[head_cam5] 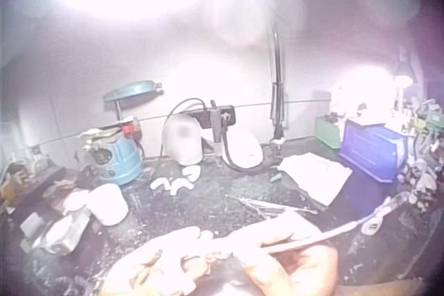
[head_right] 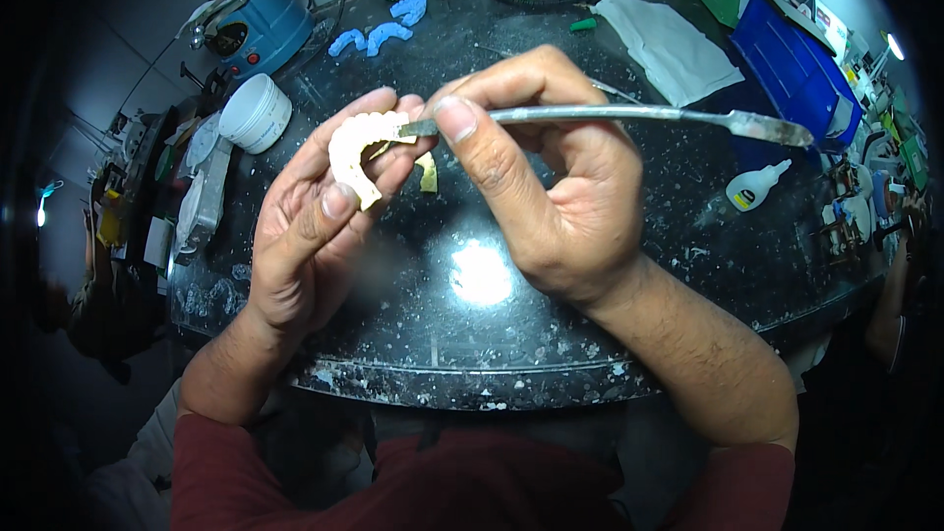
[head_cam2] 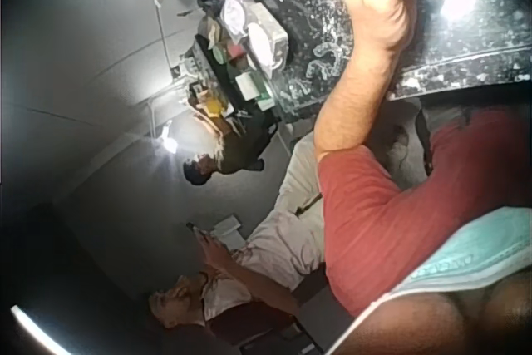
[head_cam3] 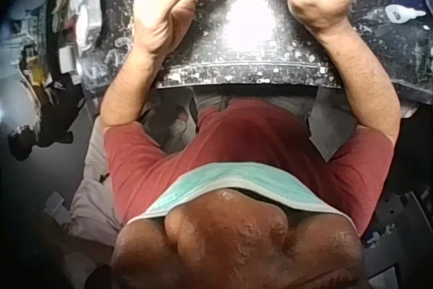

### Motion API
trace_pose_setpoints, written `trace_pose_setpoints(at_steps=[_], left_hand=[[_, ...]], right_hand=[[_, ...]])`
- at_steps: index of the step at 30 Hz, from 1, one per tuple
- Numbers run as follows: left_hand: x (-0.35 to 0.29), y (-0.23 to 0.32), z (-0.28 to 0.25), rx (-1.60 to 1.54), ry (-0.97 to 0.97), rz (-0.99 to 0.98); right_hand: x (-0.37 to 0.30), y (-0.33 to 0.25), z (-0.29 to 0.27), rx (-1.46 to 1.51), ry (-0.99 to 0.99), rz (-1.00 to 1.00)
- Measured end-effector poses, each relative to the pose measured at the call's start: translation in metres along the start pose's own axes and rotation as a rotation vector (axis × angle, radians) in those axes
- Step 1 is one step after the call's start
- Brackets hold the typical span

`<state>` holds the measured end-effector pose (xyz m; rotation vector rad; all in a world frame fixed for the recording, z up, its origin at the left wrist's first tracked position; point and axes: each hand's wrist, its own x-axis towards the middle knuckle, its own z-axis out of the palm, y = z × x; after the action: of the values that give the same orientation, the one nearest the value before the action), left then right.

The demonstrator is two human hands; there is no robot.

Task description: The person sits at a workbench, picks up a dental cast, and scrapes it using a metal tool.

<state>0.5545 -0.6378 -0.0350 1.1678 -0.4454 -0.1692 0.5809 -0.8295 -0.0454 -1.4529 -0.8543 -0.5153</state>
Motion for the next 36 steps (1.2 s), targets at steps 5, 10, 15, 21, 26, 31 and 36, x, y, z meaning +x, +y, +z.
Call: trace_pose_setpoints(at_steps=[5,10,15,21,26,31,36], left_hand=[[0.0015,-0.0021,0.0005,-0.012,0.055,0.006],[0.0011,-0.0026,-0.0041,-0.006,0.037,-0.01],[-0.0004,-0.0022,-0.0027,-0.063,0.062,-0.056],[-0.0004,-0.0016,0.0008,-0.095,0.038,-0.053],[-0.0028,0.0026,0.0002,0.021,0.022,-0.127],[-0.0032,0.003,0.0029,0.06,0.046,-0.108],[-0.0052,0.0015,0.0025,0.103,0.042,-0.077]], right_hand=[[-0.0012,0.0048,-0.0019,-0.001,-0.051,-0.039],[-0.0013,0.0043,-0.0025,-0.009,-0.072,-0.024],[-0.0008,0.0053,-0.0014,-0.015,-0.088,-0.036],[-0.0007,0.0011,0.0017,0.052,-0.023,0.004],[-0.0019,0.0027,-0.0032,0.03,-0.065,-0.011],[-0.0001,0.0046,-0.0031,0.033,-0.073,-0.06],[-0.0008,0.0013,-0.0025,-0.036,-0.07,-0.052]])
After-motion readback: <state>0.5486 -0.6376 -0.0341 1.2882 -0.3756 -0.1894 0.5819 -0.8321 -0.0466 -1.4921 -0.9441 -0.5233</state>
